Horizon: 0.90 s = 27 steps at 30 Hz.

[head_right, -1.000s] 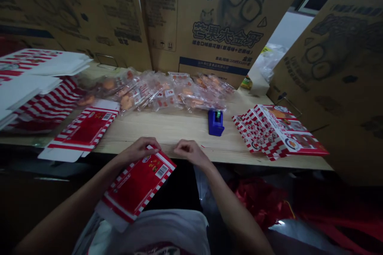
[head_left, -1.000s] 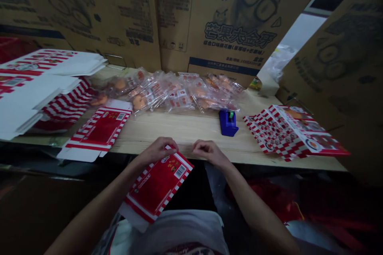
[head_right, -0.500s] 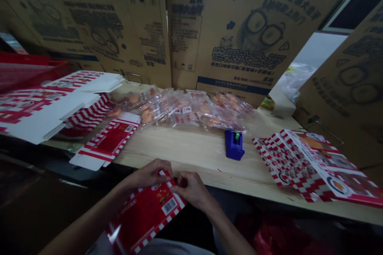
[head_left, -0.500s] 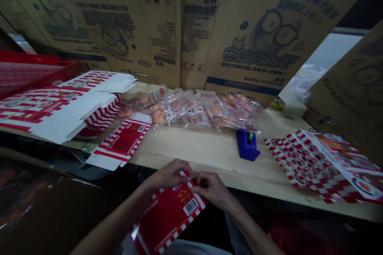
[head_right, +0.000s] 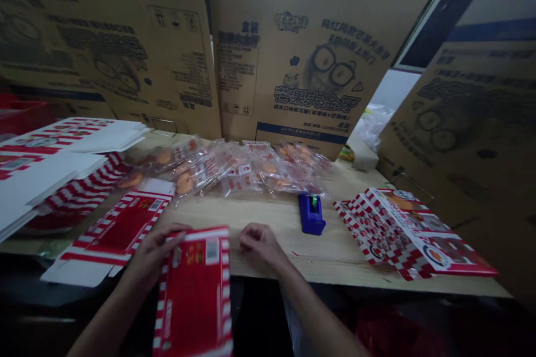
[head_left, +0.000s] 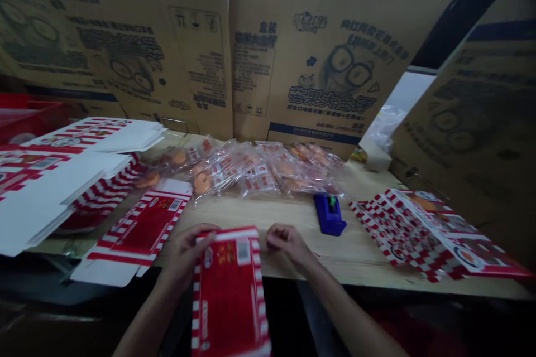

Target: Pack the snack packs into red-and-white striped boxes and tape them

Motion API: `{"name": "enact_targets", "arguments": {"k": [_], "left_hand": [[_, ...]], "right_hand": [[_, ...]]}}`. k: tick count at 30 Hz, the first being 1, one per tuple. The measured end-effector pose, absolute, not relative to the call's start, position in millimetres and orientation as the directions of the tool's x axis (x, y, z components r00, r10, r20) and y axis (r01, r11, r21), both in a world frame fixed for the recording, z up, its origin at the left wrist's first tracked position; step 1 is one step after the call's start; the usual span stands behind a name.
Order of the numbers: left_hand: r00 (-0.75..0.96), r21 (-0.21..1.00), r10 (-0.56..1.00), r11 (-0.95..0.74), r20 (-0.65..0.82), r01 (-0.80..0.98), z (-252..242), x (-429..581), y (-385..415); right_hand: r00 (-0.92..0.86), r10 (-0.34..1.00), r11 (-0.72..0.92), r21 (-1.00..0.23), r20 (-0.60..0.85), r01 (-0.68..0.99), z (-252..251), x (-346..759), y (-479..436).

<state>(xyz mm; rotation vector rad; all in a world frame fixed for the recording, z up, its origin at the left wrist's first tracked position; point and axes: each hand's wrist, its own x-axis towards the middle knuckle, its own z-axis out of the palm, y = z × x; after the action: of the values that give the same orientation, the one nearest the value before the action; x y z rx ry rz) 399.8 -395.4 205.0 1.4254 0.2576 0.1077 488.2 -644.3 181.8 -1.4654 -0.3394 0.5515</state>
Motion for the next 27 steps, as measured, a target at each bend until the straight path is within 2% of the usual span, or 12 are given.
{"name": "enact_targets", "arguments": {"k": [2,4,6,9,11,12,14,16,18,21,24,27], "left_hand": [[0.839,0.963,0.502,0.253,-0.21,0.089,189,401,-386],[0.772,0.982,0.613,0.173,-0.164,0.071,173,396,-381],[0.772,0.99,0.635,-0.091,-0.027,0.109,160,389,-378],[0.81,0.799,0.529,-0.586,0.253,0.134,146,380,-377],[0.851,0.602,0.352,-0.797,0.39,0.054,143,381,-380],[0.884,0.507,0.235,-0.862,0.404,-0.003,145,383,-384],[0.953,0.342,-0.023,-0.93,0.303,-0.132,152,391,-393],[0.965,0.233,-0.244,-0.937,0.096,-0.26,163,403,-406],[0.925,0.188,-0.37,-0.917,-0.081,-0.35,172,415,-419],[0.871,0.18,-0.442,-0.895,-0.215,-0.409,179,430,-430],[0.865,0.207,-0.455,-0.886,-0.213,-0.415,175,436,-431],[0.895,0.224,-0.432,-0.888,-0.113,-0.401,171,434,-425]], "right_hand": [[0.951,0.256,-0.169,-0.96,0.174,0.222,200,529,-660],[0.884,0.107,-0.432,-0.779,0.455,0.454,216,568,-675],[0.811,0.151,-0.663,-0.551,0.566,0.508,228,602,-685],[0.832,0.322,-0.842,-0.265,0.451,0.47,237,638,-688],[0.844,0.402,-0.855,-0.183,0.356,0.485,238,652,-686],[0.841,0.425,-0.849,-0.174,0.336,0.499,239,656,-685],[0.833,0.446,-0.842,-0.163,0.327,0.514,241,657,-683],[0.823,0.453,-0.842,-0.141,0.342,0.521,245,647,-683],[0.798,0.479,-0.828,-0.114,0.365,0.549,250,626,-684],[0.688,0.577,-0.752,-0.042,0.44,0.658,253,572,-691],[0.542,0.651,-0.644,0.009,0.531,0.765,245,506,-704],[0.532,0.666,-0.62,-0.009,0.524,0.784,226,450,-720]]}}
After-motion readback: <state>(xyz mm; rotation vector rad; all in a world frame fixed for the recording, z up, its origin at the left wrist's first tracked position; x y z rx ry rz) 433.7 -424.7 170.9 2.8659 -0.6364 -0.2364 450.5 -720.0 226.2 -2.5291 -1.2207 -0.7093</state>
